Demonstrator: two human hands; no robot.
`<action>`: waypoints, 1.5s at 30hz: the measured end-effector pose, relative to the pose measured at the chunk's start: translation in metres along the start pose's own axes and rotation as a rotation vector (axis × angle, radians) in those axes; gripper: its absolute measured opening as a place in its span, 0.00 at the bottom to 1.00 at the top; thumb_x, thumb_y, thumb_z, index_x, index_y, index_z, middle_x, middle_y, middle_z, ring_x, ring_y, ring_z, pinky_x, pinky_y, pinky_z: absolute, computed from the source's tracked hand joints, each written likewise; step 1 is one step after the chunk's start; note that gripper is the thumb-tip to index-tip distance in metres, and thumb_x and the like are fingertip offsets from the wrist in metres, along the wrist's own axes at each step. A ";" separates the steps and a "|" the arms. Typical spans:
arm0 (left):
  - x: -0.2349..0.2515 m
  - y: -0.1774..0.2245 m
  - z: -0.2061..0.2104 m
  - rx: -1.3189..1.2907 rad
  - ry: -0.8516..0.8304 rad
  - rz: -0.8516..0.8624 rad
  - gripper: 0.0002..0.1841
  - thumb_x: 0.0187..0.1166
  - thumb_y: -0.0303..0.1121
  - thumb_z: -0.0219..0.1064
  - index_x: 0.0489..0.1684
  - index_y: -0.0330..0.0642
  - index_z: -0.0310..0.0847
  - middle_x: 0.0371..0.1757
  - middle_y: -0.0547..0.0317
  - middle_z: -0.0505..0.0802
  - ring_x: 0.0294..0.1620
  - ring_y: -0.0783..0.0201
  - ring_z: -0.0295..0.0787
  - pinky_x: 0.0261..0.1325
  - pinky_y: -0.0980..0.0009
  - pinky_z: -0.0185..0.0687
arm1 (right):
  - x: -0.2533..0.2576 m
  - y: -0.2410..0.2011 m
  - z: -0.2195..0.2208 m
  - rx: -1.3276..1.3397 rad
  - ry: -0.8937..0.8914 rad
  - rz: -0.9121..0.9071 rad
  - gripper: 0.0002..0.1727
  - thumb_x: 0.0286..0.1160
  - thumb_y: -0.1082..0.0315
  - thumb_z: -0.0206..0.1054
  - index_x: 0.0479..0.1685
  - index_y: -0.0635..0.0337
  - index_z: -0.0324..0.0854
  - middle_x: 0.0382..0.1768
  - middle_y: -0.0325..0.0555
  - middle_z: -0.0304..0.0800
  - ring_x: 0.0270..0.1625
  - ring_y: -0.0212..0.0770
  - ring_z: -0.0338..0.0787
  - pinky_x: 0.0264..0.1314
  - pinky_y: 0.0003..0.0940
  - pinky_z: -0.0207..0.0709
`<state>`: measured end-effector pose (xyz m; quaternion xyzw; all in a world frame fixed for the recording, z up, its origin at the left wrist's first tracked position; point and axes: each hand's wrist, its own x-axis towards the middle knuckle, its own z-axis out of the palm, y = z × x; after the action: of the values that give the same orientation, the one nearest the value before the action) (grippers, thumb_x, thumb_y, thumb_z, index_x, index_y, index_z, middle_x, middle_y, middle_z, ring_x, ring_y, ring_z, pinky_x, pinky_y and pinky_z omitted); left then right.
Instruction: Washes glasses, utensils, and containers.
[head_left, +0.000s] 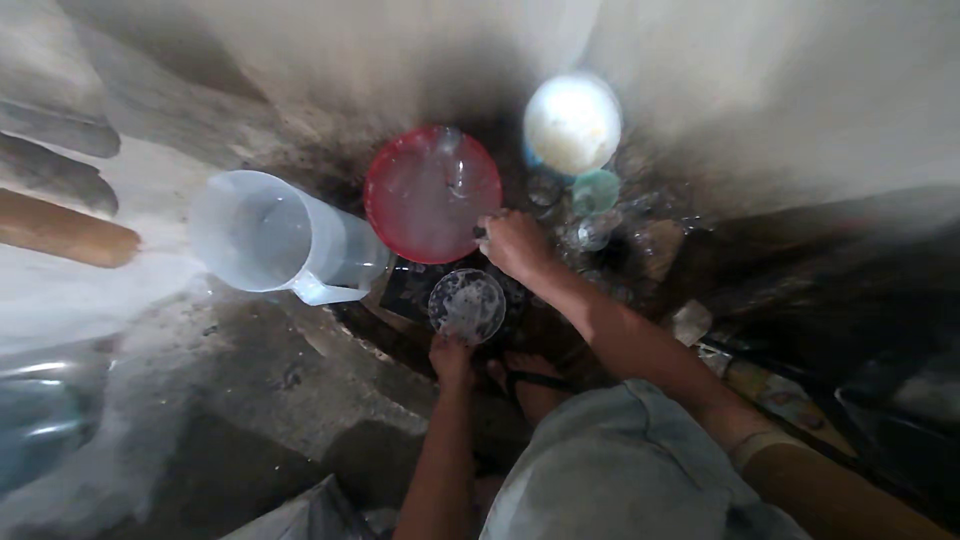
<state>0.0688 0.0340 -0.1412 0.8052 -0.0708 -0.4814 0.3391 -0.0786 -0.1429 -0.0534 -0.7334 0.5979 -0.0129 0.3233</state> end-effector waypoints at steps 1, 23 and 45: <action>0.001 0.002 -0.001 -0.020 -0.012 -0.019 0.19 0.90 0.31 0.57 0.74 0.32 0.72 0.58 0.36 0.88 0.51 0.50 0.92 0.52 0.54 0.92 | -0.007 0.003 -0.005 0.097 0.034 0.045 0.17 0.78 0.61 0.69 0.63 0.53 0.88 0.60 0.52 0.91 0.63 0.55 0.90 0.64 0.59 0.83; -0.091 0.138 0.003 1.149 -0.270 0.670 0.14 0.88 0.37 0.58 0.46 0.38 0.88 0.38 0.41 0.93 0.45 0.40 0.92 0.50 0.36 0.84 | -0.049 0.005 0.032 0.326 0.594 -0.754 0.13 0.85 0.60 0.64 0.48 0.58 0.91 0.54 0.47 0.95 0.69 0.47 0.88 0.88 0.56 0.64; -0.091 0.108 0.025 0.144 -0.356 0.436 0.15 0.93 0.38 0.45 0.66 0.46 0.73 0.44 0.59 0.87 0.40 0.68 0.85 0.42 0.65 0.86 | -0.085 -0.025 0.024 1.054 0.072 0.198 0.30 0.91 0.41 0.48 0.68 0.55 0.82 0.59 0.52 0.89 0.61 0.47 0.89 0.65 0.55 0.83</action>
<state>0.0228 -0.0196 -0.0165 0.6956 -0.3349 -0.5247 0.3587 -0.0714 -0.0551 -0.0287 -0.4108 0.5874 -0.3060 0.6265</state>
